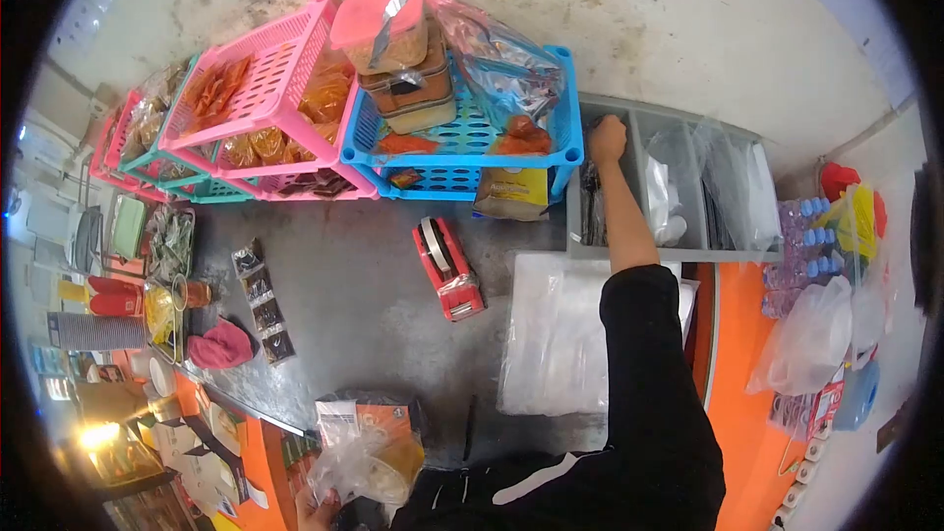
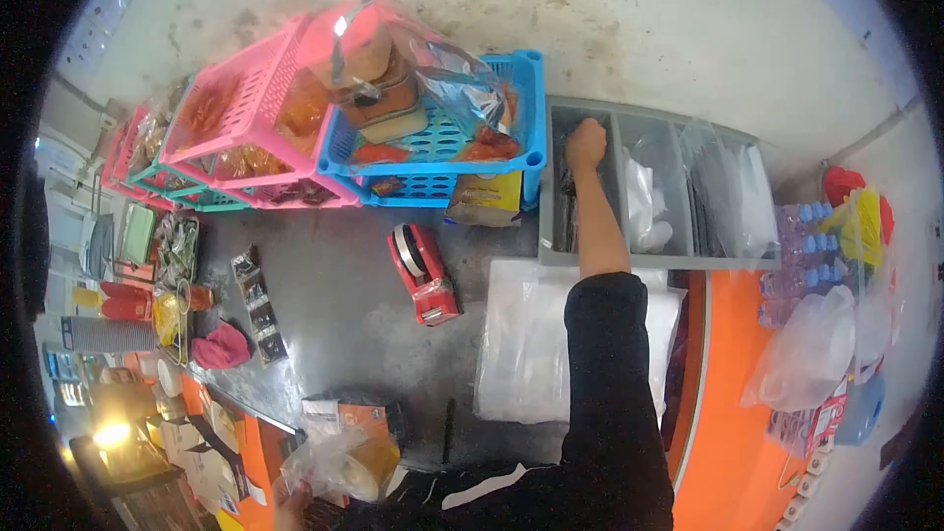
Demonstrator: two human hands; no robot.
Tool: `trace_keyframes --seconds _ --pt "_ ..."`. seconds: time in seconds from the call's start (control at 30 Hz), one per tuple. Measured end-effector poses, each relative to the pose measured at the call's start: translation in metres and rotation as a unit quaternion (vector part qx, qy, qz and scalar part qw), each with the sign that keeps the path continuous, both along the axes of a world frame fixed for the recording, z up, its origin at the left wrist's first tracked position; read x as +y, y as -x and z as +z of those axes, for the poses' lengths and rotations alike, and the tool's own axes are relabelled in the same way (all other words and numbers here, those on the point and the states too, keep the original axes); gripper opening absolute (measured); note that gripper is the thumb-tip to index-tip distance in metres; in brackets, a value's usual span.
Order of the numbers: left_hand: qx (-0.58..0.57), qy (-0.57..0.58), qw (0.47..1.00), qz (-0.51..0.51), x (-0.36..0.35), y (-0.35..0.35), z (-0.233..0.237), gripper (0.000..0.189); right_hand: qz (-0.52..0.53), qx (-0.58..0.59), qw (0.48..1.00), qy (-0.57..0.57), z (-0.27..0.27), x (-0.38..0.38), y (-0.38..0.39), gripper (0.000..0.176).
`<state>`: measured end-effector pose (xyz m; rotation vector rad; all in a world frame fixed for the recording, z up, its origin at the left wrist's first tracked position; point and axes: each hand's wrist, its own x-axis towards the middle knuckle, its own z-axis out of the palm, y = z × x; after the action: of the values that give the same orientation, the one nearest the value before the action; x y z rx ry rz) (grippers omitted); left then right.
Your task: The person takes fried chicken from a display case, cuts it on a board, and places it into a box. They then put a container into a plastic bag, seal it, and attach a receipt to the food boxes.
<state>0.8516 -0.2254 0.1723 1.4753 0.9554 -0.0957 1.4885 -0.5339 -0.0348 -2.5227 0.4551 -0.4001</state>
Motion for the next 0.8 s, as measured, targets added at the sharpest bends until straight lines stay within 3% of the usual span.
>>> trace_keyframes --seconds 0.03,0.07,0.1,0.13,0.17,0.2,0.23,0.27,0.3,0.33,0.37,0.4,0.43,0.47,0.5,0.53,0.6,0.67,0.7,0.73,0.8 --pt "0.010 0.017 1.000 -0.018 0.003 -0.002 0.002 0.023 0.006 0.002 1.000 0.003 -0.001 -0.001 -0.001 0.016" --pt "0.019 0.033 0.999 -0.037 0.009 0.002 0.003 0.025 0.043 -0.050 0.996 -0.063 -0.004 -0.005 -0.002 0.015" --pt "0.008 0.331 0.930 0.162 0.050 0.065 -0.047 0.031 0.080 -0.101 0.983 -0.130 -0.006 -0.009 -0.003 0.014" --pt "0.007 0.334 0.927 0.169 0.038 0.055 -0.040 0.031 0.118 -0.149 0.962 -0.196 -0.005 -0.012 0.000 0.013" --pt "-0.058 0.177 0.979 0.081 0.020 0.023 -0.023 0.036 0.114 -0.146 0.967 -0.177 0.011 -0.014 0.007 0.016" --pt "-0.114 0.012 0.993 -0.004 0.012 0.001 -0.008 0.042 0.119 -0.239 0.953 -0.144 0.028 -0.015 0.016 0.016" --pt "-0.135 0.010 0.991 -0.006 0.013 -0.001 -0.010 0.043 0.127 -0.326 0.930 -0.115 0.046 -0.013 0.030 0.016" --pt "-0.156 0.005 0.988 -0.003 0.016 0.000 -0.022 0.044 0.086 -0.353 0.932 -0.012 0.082 -0.002 0.062 0.018" --pt "-0.140 0.014 0.990 -0.011 0.020 0.004 -0.030 0.033 0.137 -0.289 0.928 -0.193 0.118 0.010 0.111 0.022" --pt "-0.179 -0.017 0.982 -0.063 0.023 -0.003 -0.034 0.021 0.175 -0.224 0.946 -0.159 0.155 0.025 0.164 0.022" --pt "-0.192 -0.015 0.980 0.038 0.009 -0.014 -0.029 0.016 0.213 -0.160 0.956 -0.120 0.176 0.039 0.218 0.022" --pt "-0.208 -0.018 0.977 0.034 0.005 -0.025 -0.028 0.018 0.312 -0.195 0.924 -0.104 0.182 0.056 0.270 0.021" --pt "-0.198 0.002 0.980 0.032 0.004 -0.027 -0.027 0.020 0.378 -0.180 0.885 -0.202 0.169 0.073 0.320 0.021" --pt "-0.222 0.010 0.975 0.005 0.001 -0.028 -0.025 0.024 0.484 -0.064 0.839 -0.242 0.150 0.074 0.371 0.019" --pt "-0.249 0.018 0.968 -0.026 -0.001 -0.030 -0.023 0.029 0.452 0.223 0.771 -0.388 0.185 0.092 0.423 0.015" --pt "-0.253 0.020 0.967 -0.018 -0.001 -0.032 -0.019 0.029 0.556 0.188 0.743 -0.321 0.191 0.107 0.455 0.009" --pt "-0.300 0.171 0.938 -0.041 0.000 -0.033 -0.013 0.042 0.553 0.189 0.735 -0.343 0.189 0.141 0.498 0.004" --pt "-0.308 0.173 0.933 -0.061 0.006 -0.027 -0.016 0.038 0.532 0.136 0.768 -0.330 0.185 0.168 0.520 0.003" --pt "-0.285 0.092 0.949 -0.097 0.008 -0.025 -0.020 0.035 0.507 0.084 0.796 -0.320 0.185 0.175 0.524 0.003" --pt "-0.260 0.010 0.957 -0.130 0.010 -0.023 -0.022 0.032 0.510 0.080 0.797 -0.315 0.188 0.178 0.526 0.003" --pt "-0.258 0.030 0.957 -0.129 0.012 -0.020 -0.024 0.030 0.546 0.114 0.758 -0.337 0.192 0.182 0.531 0.002"
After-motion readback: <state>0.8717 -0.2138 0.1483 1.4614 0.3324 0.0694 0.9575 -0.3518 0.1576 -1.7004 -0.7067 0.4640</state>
